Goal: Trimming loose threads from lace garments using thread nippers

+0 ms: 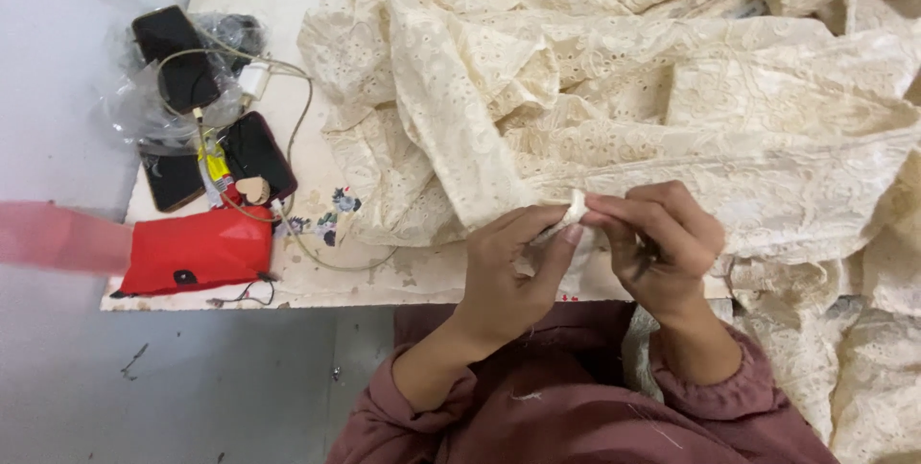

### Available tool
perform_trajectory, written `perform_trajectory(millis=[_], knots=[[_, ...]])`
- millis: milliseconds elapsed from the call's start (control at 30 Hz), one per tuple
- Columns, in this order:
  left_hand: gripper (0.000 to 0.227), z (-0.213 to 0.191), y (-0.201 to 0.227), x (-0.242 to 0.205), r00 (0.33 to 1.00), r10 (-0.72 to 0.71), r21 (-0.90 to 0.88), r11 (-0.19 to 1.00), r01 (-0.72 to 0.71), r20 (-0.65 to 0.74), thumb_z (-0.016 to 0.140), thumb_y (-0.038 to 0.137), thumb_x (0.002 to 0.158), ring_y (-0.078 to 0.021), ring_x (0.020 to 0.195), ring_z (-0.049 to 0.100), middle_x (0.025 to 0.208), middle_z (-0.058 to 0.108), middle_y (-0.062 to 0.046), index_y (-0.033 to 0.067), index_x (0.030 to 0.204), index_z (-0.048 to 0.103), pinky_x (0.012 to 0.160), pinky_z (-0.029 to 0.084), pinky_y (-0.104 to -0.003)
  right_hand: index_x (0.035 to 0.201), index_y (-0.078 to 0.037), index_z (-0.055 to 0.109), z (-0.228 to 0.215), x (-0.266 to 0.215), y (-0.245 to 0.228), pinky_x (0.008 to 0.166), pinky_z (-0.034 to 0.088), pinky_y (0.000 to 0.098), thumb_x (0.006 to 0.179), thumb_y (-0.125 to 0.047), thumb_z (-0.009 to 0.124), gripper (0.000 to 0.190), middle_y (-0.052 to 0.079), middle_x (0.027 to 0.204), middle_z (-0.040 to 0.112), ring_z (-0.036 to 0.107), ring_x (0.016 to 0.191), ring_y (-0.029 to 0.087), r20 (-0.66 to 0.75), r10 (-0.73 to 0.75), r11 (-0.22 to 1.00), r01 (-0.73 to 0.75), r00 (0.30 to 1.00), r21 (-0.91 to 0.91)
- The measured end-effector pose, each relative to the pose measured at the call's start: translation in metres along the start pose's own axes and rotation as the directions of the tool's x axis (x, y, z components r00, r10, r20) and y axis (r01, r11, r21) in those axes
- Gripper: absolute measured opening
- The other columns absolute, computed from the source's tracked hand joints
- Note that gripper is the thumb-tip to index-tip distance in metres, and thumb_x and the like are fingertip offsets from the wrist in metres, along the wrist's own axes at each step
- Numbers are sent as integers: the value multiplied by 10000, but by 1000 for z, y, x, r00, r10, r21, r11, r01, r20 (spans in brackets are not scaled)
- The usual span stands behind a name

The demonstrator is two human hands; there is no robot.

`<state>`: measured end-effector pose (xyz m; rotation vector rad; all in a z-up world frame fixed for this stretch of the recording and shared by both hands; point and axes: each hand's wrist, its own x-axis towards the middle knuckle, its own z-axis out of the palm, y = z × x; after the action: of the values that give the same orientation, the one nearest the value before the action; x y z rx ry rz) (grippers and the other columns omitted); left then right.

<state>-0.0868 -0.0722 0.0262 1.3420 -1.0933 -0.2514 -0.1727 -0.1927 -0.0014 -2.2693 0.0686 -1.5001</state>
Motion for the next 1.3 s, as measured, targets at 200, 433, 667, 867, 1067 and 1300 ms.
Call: perform_trajectory(millis=[200,433,667,867,1067,1300], knots=[[61,3,-7,-2,999,20,105,994,-15,-48,529,61,834,-77,463,403,587,510,-4,40,840,586,402,304,-194,654,-156,430,-19,-13,18,456,324,166,751,6,472,194,-48,572,409,365,499,45,55,114,859,-127,992,496],[119,0,-9,-3,999,18,66,998,-20,35,560,133,832,-89,541,533,729,605,-31,56,914,598,435,417,-180,1049,-110,372,-30,-18,27,523,269,214,803,-466,467,442,-25,729,349,294,578,66,193,153,911,-214,969,353],[27,12,-41,-2,677,736,588,547,-596,2,607,126,797,-130,592,501,674,576,-27,138,821,610,519,470,-194,861,42,628,-16,-29,30,453,307,216,668,10,597,198,60,550,485,369,437,105,247,326,725,-409,913,555],[219,8,-18,13,452,891,774,270,-573,24,472,55,852,-127,535,459,633,586,-48,176,707,583,441,419,-196,964,-41,454,-41,-57,48,456,286,174,681,-522,582,572,78,673,433,349,510,73,159,314,611,-328,936,720],[237,8,-15,11,430,899,831,173,-529,87,414,26,847,-129,555,451,681,620,-69,182,745,560,439,409,-195,885,8,546,-27,-24,14,420,331,204,711,-199,614,279,122,735,514,399,497,103,169,244,839,-295,955,457],[199,7,-16,12,436,888,854,110,-509,145,416,38,838,-130,557,424,677,603,-70,174,753,534,435,397,-194,775,-3,640,-22,-14,11,353,350,151,674,-119,671,157,114,655,562,376,397,63,73,147,921,-163,986,353]])
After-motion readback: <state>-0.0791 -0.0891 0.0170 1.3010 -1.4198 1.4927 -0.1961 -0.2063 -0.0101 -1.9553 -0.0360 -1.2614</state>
